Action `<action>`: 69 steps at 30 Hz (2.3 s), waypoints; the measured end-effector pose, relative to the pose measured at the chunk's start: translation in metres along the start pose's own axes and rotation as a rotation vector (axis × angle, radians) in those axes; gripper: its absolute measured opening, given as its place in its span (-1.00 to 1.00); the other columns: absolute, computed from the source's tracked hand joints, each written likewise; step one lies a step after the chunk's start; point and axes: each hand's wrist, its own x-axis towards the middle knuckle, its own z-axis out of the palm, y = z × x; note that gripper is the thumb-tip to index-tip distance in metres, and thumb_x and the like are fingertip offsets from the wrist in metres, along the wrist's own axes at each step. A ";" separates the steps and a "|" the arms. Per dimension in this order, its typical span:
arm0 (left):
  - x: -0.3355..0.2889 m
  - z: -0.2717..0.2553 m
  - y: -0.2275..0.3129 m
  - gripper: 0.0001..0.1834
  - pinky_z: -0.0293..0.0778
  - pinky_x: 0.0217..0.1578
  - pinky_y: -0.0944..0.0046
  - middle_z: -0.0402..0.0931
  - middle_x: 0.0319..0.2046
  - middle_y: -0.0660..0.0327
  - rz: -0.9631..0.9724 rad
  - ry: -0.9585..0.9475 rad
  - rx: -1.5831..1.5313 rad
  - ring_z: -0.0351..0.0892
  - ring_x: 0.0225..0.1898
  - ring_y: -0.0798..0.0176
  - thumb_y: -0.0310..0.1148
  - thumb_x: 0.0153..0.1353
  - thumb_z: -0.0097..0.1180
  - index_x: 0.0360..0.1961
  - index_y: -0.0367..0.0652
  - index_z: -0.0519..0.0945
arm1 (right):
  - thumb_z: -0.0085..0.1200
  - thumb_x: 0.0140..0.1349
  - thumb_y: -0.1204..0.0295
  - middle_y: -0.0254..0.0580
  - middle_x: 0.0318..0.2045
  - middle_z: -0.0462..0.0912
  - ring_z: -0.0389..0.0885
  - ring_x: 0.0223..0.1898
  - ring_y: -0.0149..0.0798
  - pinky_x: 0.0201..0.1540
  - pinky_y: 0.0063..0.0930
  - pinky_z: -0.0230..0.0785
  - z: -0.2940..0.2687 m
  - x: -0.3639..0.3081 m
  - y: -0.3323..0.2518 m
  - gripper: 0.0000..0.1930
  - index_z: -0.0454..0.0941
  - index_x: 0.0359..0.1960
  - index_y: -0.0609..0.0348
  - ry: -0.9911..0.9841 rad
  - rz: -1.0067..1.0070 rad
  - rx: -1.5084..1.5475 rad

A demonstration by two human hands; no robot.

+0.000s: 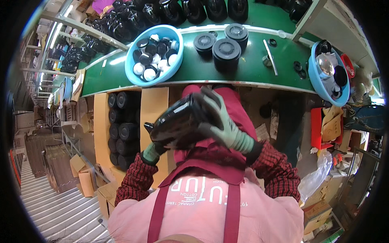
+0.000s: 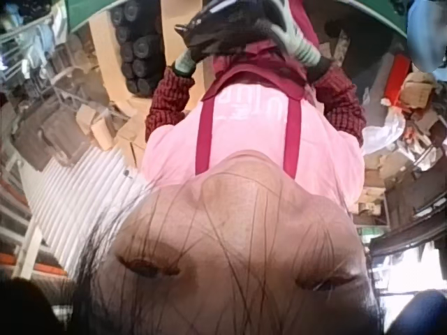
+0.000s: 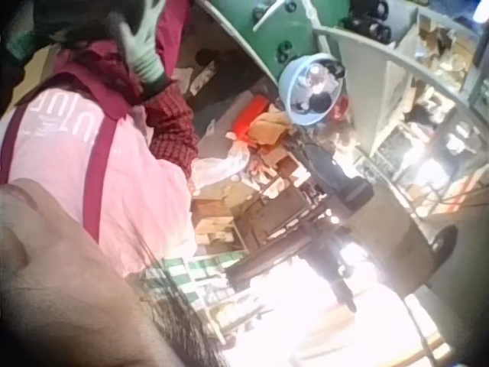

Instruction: The person assembles black kettles on a green workbench. They pick up kettle bodies, insert internal components, attach lids, and place finished units into a cardboard box. The process is repeated for multiple kettles.

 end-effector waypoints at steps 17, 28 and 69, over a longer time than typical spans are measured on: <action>-0.007 -0.004 0.004 -0.09 -0.01 0.53 0.02 0.18 0.51 0.20 0.112 -0.414 0.305 0.15 0.50 0.08 -0.02 0.17 0.46 0.49 0.02 0.32 | 0.18 0.23 -0.14 0.39 0.40 0.24 0.28 0.40 0.33 0.40 0.20 0.12 -0.006 0.020 -0.008 -0.14 0.28 0.47 0.04 0.078 -0.560 -0.295; 0.008 0.010 0.066 -0.52 0.55 0.07 0.27 0.67 0.02 0.13 0.220 0.016 -0.152 0.68 0.02 0.19 -0.32 0.27 0.32 0.18 -0.23 0.59 | -0.25 0.61 0.06 -0.06 0.50 0.21 0.20 0.49 -0.15 0.52 -0.25 0.00 -0.010 0.013 -0.015 -0.32 -0.02 0.59 0.20 0.260 0.187 0.435; -0.004 0.082 0.134 -0.39 0.59 -0.11 0.21 0.67 -0.22 0.06 0.814 0.026 1.269 0.73 -0.20 0.06 -0.36 -0.03 0.50 0.09 -0.29 0.62 | -0.13 0.53 0.39 -0.08 0.36 0.47 0.49 0.31 -0.28 0.41 -0.37 0.26 0.000 -0.006 0.024 -0.47 0.24 0.49 0.27 0.267 0.347 0.566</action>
